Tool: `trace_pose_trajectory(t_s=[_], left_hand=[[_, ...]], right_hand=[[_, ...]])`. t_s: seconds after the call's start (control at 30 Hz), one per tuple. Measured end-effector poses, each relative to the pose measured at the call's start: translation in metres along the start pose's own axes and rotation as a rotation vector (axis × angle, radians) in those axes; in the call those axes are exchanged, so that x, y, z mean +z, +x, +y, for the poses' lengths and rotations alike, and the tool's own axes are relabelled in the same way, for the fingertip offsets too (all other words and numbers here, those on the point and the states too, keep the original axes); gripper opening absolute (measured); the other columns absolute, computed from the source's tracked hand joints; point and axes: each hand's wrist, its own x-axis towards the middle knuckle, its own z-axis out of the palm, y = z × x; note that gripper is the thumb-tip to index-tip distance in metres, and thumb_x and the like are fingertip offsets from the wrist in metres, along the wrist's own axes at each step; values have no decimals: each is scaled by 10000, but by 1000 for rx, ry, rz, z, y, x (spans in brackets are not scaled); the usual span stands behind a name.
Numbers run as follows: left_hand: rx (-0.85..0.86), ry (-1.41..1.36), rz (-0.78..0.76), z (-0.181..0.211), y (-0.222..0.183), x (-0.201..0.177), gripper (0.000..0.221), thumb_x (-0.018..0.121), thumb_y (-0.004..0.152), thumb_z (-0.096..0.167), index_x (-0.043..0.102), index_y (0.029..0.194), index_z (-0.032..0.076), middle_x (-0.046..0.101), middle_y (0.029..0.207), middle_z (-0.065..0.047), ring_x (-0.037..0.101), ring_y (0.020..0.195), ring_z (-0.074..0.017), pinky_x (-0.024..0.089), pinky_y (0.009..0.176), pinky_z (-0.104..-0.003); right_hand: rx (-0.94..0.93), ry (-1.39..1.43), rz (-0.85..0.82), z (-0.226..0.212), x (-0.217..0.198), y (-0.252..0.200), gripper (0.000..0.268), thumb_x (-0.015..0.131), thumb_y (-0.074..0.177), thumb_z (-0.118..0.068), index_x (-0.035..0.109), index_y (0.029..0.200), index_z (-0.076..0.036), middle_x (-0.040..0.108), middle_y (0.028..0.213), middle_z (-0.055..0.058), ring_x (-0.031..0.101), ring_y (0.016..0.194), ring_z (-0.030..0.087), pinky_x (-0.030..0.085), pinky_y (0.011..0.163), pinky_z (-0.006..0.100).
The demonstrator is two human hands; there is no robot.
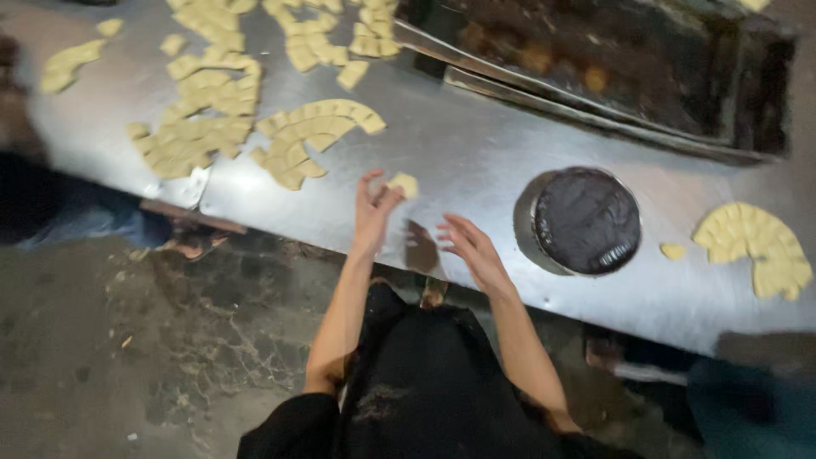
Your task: The person assembles dough flowers by rolling small pieces of dough into balls, dipping them in a dark filling, and then pinching several pieces together.
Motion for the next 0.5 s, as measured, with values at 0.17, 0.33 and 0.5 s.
trace_pose_trajectory(t_s=[0.17,0.33,0.5], left_hand=[[-66,169,-359,24,-19,68,551,737,955,92,462,1432,68,675,1140,-66,638,1016,-131,522,886,-269],[-84,330,-514,4,-8,65,460,735,968,141,539,1378,69,678,1067,-50,624,930,-133,519,806,-290],[-39,462,-565,-8,-15,84,251,740,976,226,668,1148,58,691,1064,-36,638,1009,-161,526,867,-304]], right_hand=[[-125,501,74,-10,14,26,441,567,1067,-191,529,1464,-3,613,1354,117,587,1213,205,500,1030,359],[-250,531,376,41,21,23,357,606,1060,-108,557,1391,14,626,1316,116,596,1199,207,490,1042,351],[-248,943,420,58,19,2,363,616,1127,-148,563,1450,7,615,1317,120,592,1112,185,494,938,311]])
